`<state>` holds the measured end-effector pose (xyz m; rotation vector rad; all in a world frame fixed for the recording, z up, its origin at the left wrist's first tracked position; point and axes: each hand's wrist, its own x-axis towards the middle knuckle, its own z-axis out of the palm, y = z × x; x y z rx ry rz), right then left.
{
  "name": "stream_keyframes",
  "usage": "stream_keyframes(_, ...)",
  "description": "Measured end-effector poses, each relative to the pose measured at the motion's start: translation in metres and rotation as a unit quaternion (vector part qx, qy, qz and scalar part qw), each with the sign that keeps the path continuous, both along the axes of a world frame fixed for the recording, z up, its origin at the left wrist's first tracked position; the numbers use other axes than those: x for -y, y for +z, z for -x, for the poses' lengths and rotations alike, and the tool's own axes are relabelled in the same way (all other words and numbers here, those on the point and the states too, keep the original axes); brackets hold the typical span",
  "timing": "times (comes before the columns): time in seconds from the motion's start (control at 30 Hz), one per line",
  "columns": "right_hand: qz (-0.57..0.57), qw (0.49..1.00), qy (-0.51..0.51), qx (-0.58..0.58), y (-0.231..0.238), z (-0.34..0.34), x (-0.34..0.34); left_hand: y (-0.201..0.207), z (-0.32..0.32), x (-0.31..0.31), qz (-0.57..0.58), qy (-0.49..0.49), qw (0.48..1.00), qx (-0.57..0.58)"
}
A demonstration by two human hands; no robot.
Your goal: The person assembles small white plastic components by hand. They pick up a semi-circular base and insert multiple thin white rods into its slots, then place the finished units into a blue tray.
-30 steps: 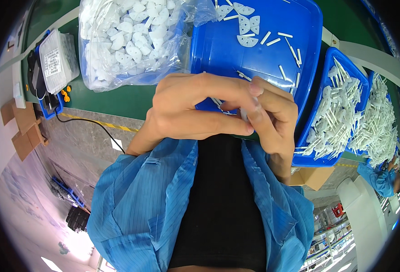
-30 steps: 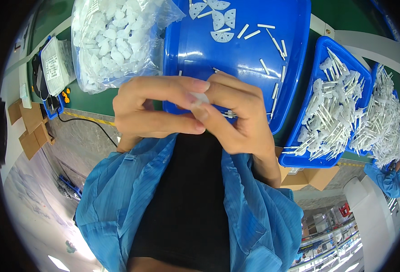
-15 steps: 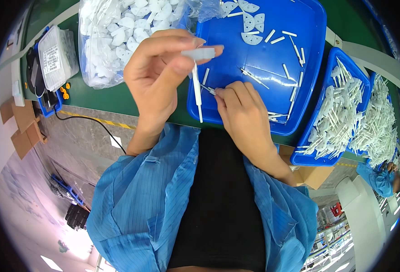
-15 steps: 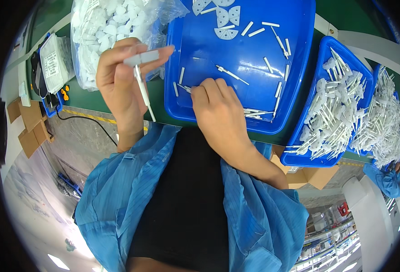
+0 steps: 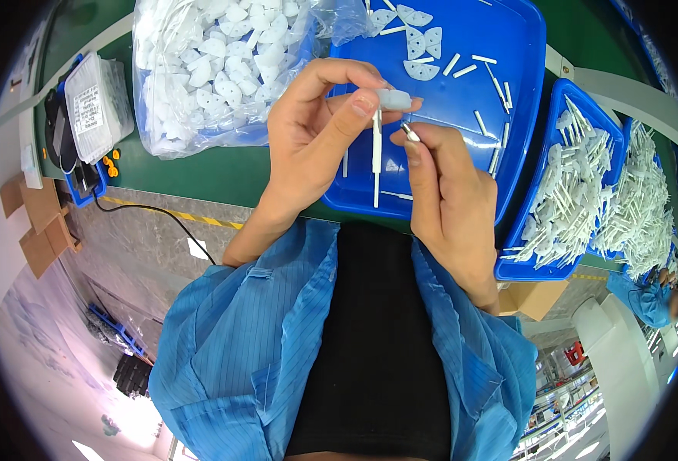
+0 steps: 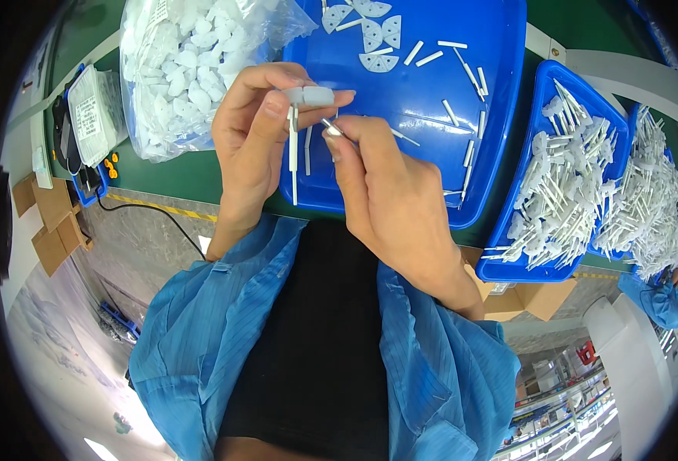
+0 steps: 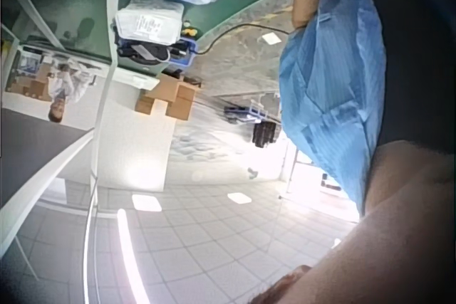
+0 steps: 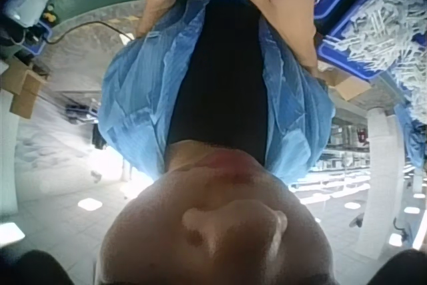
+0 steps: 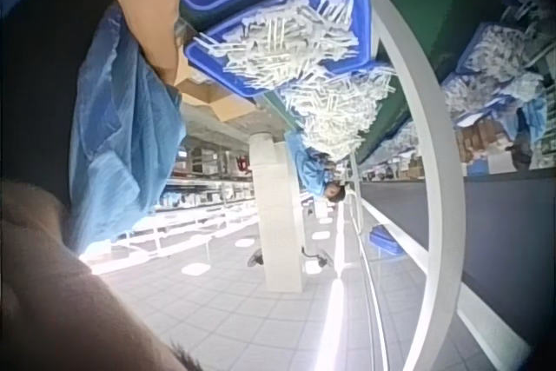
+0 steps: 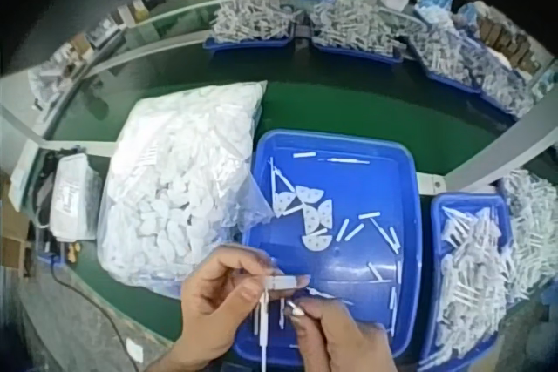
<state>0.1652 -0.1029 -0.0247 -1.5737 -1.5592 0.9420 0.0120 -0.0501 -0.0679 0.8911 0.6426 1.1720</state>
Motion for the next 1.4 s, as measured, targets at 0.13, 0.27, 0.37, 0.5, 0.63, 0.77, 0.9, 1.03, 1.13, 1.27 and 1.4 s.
stream_keyframes(0.13,-0.02,1.0,0.01,-0.004,-0.003,-0.001,-0.001,-0.002,0.001,0.0,-0.034,-0.015,0.999,-0.003)
stream_keyframes(0.27,0.023,1.0,0.016,-0.014,0.005,-0.005,0.0,-0.008,0.0,-0.001,-0.12,-0.016,0.993,-0.014)
stream_keyframes(0.37,0.011,1.0,0.015,-0.012,0.01,-0.005,-0.001,-0.01,0.0,-0.002,-0.174,-0.011,0.984,-0.027)
stream_keyframes(0.5,-0.076,0.996,0.039,0.004,0.007,-0.007,-0.005,0.002,0.004,-0.003,-0.188,-0.009,0.98,-0.067)
stream_keyframes(0.63,-0.031,0.996,0.046,-0.073,0.0,-0.006,-0.005,0.013,0.011,-0.004,-0.168,-0.016,0.98,-0.1)
stream_keyframes(0.77,0.07,0.945,0.04,-0.316,-0.006,-0.006,0.005,0.017,0.015,-0.004,-0.197,-0.007,0.975,-0.105)
stream_keyframes(0.9,-0.181,0.983,0.02,-0.006,-0.004,0.006,0.004,0.025,0.014,-0.004,-0.293,0.045,0.939,-0.175)
stream_keyframes(1.03,-0.224,0.973,0.004,0.055,-0.003,0.008,0.007,0.029,0.014,-0.004,-0.332,0.031,0.918,-0.215)
stream_keyframes(1.13,-0.257,0.965,0.02,0.052,-0.005,0.004,0.007,0.024,0.005,0.002,-0.27,0.036,0.955,-0.117)
stream_keyframes(1.27,-0.262,0.962,0.073,-0.026,-0.019,-0.006,0.0,0.036,0.001,0.002,-0.199,0.024,0.976,-0.09)
stream_keyframes(1.4,-0.228,0.969,0.089,-0.047,-0.027,-0.014,-0.001,0.037,0.02,-0.018,-0.323,-0.059,0.917,-0.225)
